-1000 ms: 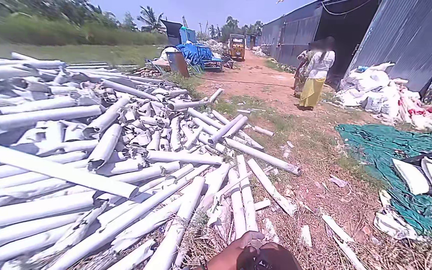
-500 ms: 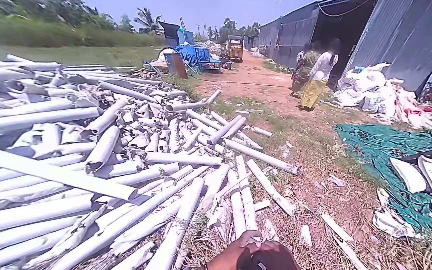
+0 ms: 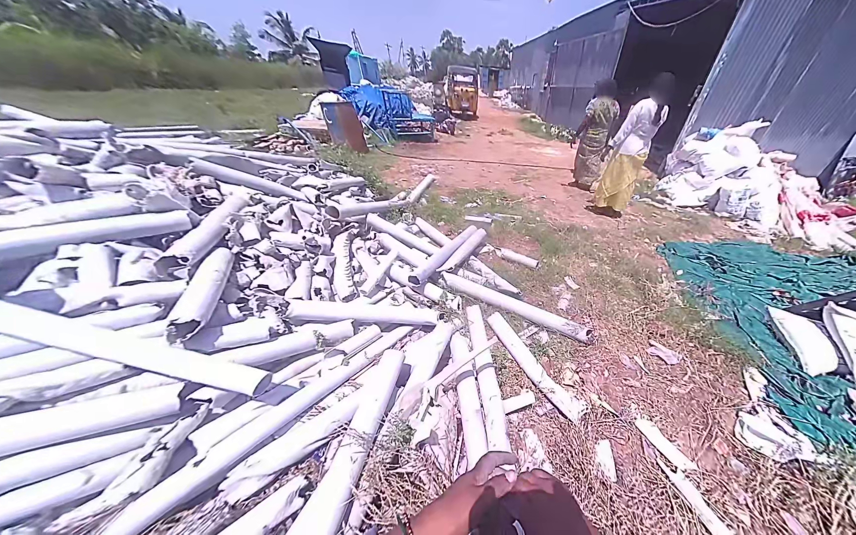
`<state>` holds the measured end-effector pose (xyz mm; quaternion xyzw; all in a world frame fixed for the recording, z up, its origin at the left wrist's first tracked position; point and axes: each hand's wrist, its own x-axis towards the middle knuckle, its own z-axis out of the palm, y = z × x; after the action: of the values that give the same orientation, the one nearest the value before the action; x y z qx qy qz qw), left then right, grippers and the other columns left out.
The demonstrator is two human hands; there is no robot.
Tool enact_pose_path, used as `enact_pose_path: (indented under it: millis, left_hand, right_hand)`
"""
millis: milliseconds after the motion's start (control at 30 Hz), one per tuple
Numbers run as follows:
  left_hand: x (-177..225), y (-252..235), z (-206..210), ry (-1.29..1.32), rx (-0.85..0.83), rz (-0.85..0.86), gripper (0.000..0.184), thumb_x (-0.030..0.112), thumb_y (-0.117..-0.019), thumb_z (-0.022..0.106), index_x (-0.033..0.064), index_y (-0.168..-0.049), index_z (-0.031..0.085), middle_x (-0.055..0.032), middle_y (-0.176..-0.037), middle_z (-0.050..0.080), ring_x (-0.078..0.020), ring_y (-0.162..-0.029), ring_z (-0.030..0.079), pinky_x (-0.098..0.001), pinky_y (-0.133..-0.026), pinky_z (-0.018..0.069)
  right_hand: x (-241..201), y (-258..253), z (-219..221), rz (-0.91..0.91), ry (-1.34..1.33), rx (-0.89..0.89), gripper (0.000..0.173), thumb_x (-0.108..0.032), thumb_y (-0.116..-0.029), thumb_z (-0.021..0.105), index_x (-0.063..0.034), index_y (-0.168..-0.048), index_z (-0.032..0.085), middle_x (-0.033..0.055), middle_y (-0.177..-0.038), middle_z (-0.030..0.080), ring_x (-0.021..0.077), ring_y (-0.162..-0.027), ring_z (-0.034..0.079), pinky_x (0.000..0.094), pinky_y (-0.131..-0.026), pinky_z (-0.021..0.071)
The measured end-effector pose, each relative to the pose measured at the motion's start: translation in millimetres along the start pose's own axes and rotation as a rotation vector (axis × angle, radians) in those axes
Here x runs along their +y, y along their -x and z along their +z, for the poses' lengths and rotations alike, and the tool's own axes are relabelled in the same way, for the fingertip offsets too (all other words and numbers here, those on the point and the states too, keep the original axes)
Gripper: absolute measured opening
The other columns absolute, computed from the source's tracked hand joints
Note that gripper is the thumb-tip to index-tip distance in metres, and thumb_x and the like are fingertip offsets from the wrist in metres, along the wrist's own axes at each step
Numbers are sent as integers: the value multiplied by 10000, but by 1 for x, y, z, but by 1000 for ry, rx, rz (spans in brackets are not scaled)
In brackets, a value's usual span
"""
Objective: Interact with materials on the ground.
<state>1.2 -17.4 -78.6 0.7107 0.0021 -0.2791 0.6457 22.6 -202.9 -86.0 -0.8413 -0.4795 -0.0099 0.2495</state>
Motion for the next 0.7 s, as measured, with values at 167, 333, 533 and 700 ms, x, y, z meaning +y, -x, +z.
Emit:
enact_pose_path:
  millis: [167, 333, 533, 700]
  left_hand:
    - [-2, 0, -1, 0, 6, -1, 479, 294, -1090, 421, 38, -1495, 420, -148, -1305, 613, -163, -1118, 626, -383, -973, 513]
    - [-3, 2, -1, 21, 13, -1, 476, 286, -1094, 416, 27, -1493, 417, -150, -1311, 619, -166, -1143, 625, -382, -994, 506]
    - [-7, 2, -2, 40, 70, 18, 464, 273, -1091, 424, 22, -1481, 438, -141, -1304, 612, -150, -1089, 620, -363, -944, 508]
    - [-10, 3, -1, 84, 112, 63, 449, 253, -1076, 441, 17, -1458, 463, -122, -1301, 602, -129, -1070, 612, -342, -922, 511]
  right_hand:
    - [-1, 0, 4, -17, 15, 12, 191, -138, -907, 646, 4, -808, 729, 171, -786, 731, 333, -794, 743, 503, -755, 580]
    - [-3, -1, 5, 32, -15, -24, 205, -136, -926, 635, 26, -857, 739, 198, -854, 745, 357, -854, 745, 523, -790, 573]
    - [0, 0, 6, 98, -76, -52, 220, -134, -952, 607, 22, -904, 754, 194, -914, 754, 361, -908, 743, 545, -841, 558]
    - [6, 6, 8, 109, -172, 15, 177, -126, -931, 664, 12, -970, 769, 186, -952, 764, 353, -923, 749, 541, -863, 571]
